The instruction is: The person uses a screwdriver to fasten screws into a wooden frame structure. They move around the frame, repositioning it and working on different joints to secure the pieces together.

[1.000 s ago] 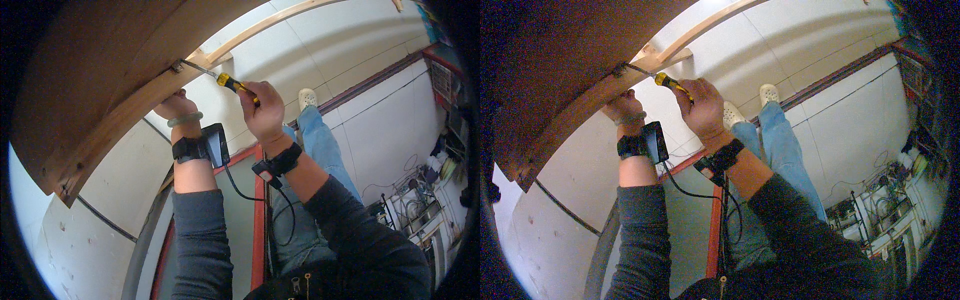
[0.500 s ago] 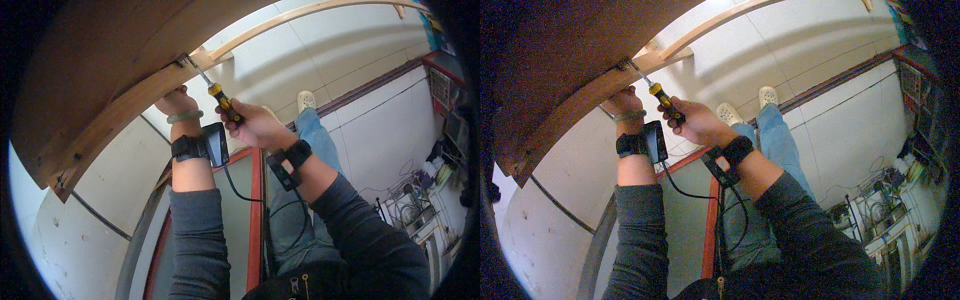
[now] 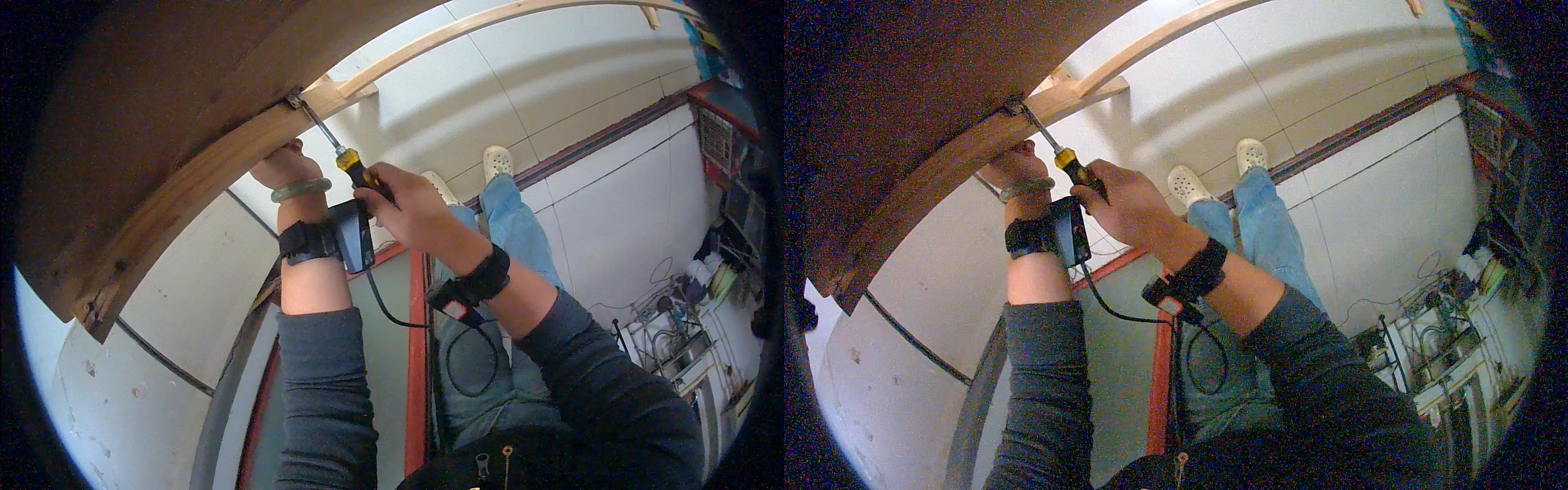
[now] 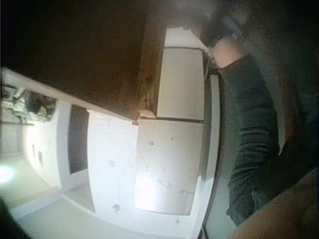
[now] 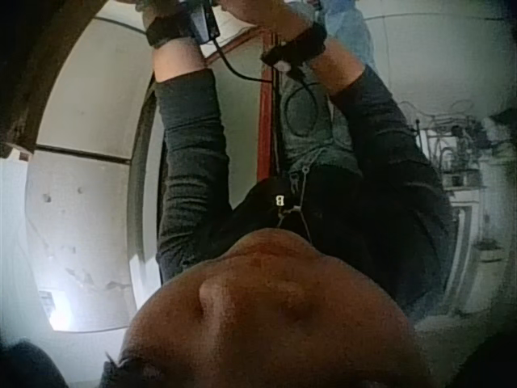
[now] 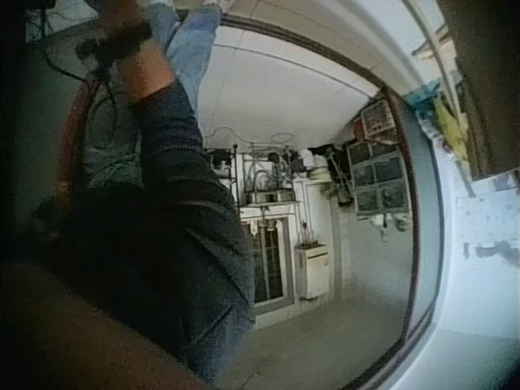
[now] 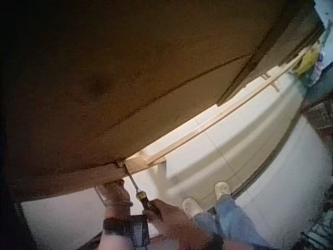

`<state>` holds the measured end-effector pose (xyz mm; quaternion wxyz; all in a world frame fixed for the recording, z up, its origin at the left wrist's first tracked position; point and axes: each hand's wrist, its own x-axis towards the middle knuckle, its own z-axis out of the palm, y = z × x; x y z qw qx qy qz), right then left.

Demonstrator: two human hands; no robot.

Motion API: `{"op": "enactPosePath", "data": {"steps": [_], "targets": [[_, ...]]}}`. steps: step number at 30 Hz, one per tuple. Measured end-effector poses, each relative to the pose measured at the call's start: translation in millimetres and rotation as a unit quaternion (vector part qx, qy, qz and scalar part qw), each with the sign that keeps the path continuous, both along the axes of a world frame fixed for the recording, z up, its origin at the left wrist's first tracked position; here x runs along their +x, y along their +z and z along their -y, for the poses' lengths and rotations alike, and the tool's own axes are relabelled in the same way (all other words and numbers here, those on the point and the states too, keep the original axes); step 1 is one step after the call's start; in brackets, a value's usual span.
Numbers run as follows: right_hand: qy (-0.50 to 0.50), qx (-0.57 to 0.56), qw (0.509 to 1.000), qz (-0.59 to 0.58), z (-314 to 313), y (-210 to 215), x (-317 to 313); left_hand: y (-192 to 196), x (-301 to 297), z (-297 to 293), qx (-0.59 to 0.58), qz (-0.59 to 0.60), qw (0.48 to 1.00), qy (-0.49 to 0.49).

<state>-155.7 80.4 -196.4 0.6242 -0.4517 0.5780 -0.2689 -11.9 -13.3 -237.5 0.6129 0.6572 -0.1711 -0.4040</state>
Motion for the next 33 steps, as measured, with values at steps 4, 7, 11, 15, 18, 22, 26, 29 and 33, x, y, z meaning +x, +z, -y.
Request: {"op": "enactPosePath", "data": {"steps": [4, 7, 11, 15, 18, 22, 26, 29, 33], "targets": [[-0.111, 0.096, 0.982, 0.117, -3.9, 3.6, -0.7, -1.2, -0.6, -0.4, 0.009, 0.037, 0.999, -0.002], [-0.171, 0.092, 0.965, 0.175, -0.8, 1.0, -2.4, -0.1, -1.4, -0.3, -0.005, 0.018, 1.0, -0.003], [-0.179, 0.13, 0.941, 0.256, 5.7, 0.2, -3.2, 0.3, -0.7, -3.2, 0.01, -0.035, 0.999, -0.016], [-0.178, 0.125, 0.943, 0.251, 12.8, -2.5, -7.7, 0.4, 6.3, -15.5, 0.085, -0.11, 0.988, -0.073], [-0.157, 0.117, 0.954, 0.228, 16.4, -6.9, -10.5, -4.5, 14.3, -14.1, 0.086, -0.029, 0.99, -0.11], [-0.104, 0.066, 0.979, 0.164, 16.0, -9.2, -3.2, -15.0, 16.7, -12.3, 0.092, -0.032, 0.989, -0.114], [-0.151, 0.126, 0.969, 0.148, 12.7, -12.5, -6.1, -19.7, 16.7, -14.3, 0.097, 0.017, 0.989, -0.106], [-0.172, 0.16, 0.961, 0.145, 8.1, -18.7, -19.2, -19.9, 21.6, -14.2, 0.087, 0.033, 0.987, -0.131], [-0.18, 0.128, 0.972, 0.08, 5.2, -31.1, -28.0, -22.5, 25.8, -14.5, 0.069, 0.036, 0.987, -0.143]]}}
